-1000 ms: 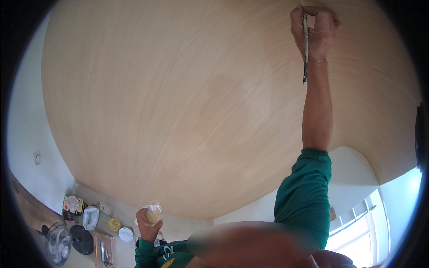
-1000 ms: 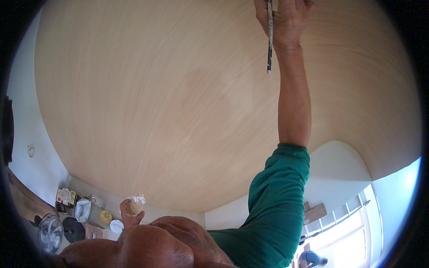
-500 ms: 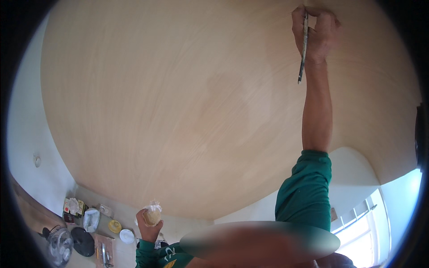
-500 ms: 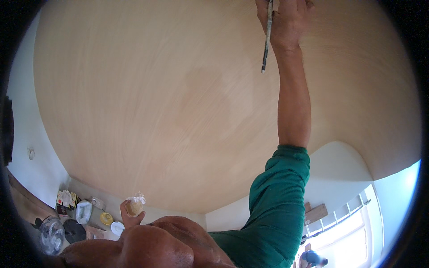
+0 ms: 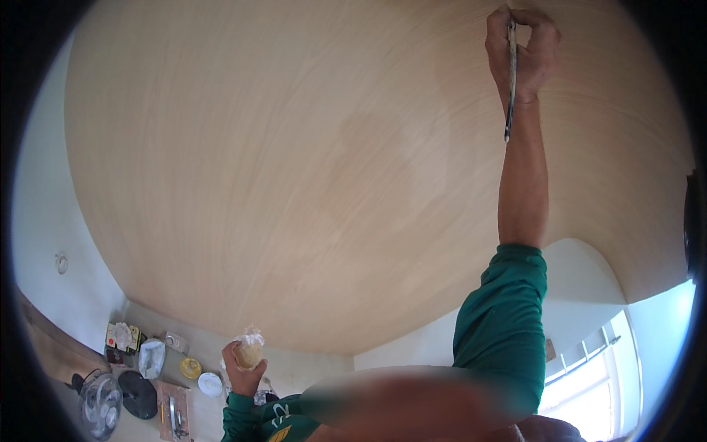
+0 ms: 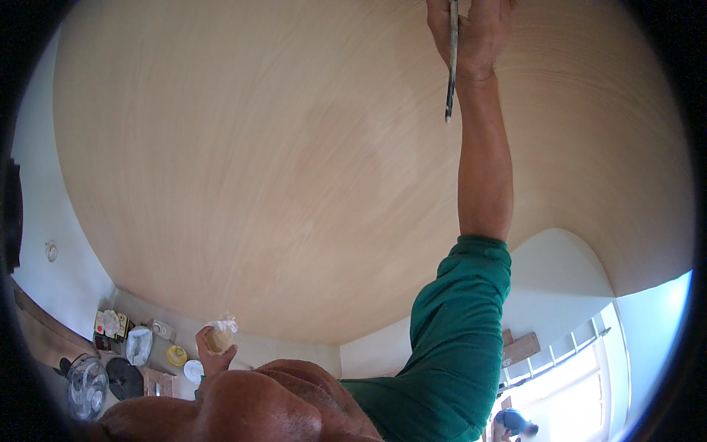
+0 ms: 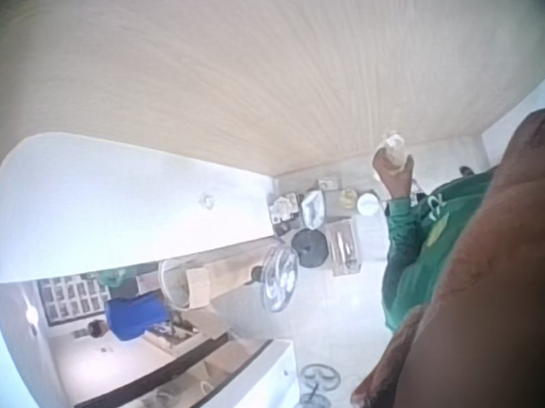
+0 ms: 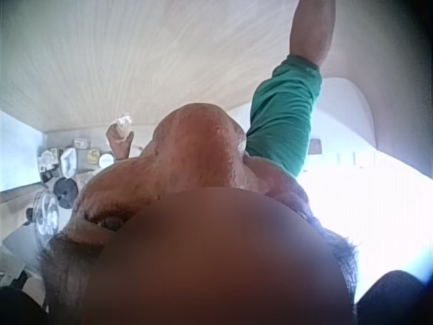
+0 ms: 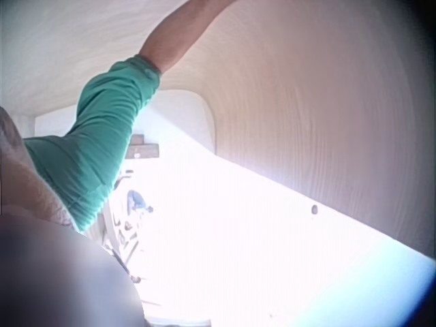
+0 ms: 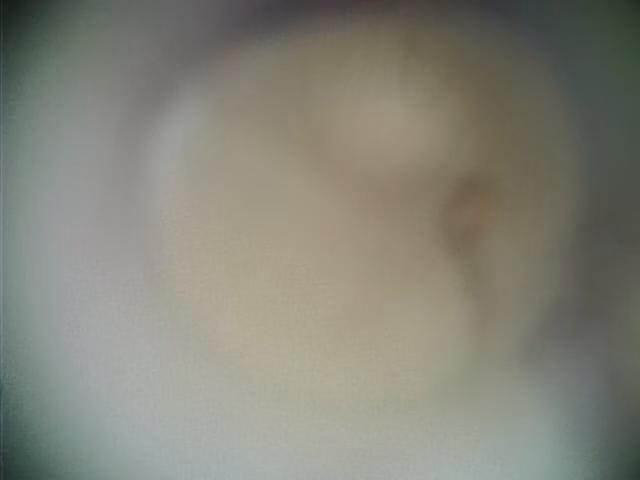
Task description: The person paints a ceiling using a brush and a small container of paint. They repeatedly apply paint and wipe the surface with a cloth. Other people are present in the room, and the person moves around the space while working.
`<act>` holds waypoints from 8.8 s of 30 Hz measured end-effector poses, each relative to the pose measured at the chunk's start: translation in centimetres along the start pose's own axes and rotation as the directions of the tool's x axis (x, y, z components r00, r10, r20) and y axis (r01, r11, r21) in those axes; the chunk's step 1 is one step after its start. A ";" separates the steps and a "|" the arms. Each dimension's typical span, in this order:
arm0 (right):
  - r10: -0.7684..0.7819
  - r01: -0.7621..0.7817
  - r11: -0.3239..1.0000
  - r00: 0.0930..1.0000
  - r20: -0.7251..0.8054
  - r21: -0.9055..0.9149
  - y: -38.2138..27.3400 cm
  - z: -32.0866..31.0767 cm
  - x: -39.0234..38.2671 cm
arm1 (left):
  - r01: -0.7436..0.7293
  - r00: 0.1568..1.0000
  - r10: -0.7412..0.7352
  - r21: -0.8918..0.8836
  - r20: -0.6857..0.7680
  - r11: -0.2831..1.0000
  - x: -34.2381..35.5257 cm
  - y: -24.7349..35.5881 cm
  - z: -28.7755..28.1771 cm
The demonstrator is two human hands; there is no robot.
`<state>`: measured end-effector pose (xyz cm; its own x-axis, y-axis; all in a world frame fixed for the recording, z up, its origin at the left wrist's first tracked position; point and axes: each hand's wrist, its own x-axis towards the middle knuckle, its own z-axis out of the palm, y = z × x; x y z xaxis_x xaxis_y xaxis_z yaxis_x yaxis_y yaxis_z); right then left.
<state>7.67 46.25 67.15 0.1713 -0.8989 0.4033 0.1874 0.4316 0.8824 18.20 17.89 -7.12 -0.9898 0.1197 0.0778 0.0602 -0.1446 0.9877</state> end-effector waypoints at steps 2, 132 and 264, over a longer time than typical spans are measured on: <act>0.006 -0.006 1.000 1.000 0.005 0.010 -0.2 0.0 0.0 | -0.003 1.000 0.003 -0.024 0.011 1.000 0.1 -0.1 -0.1; 0.217 -0.293 0.905 0.942 -0.256 -0.309 3.6 5.8 -10.8 | 0.006 0.986 0.007 0.081 -0.168 0.997 -1.0 1.3 2.6; -0.172 -0.898 -0.438 0.041 0.984 -0.039 -43.7 -24.3 -10.3 | -0.172 0.969 0.219 0.321 -0.118 0.931 0.2 12.9 7.9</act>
<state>21.17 38.47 18.51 -0.9771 -0.1860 0.1030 -0.1982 0.6211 -0.7582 19.76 23.84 6.74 -0.9607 -0.0315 0.2758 0.2676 0.1598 0.9502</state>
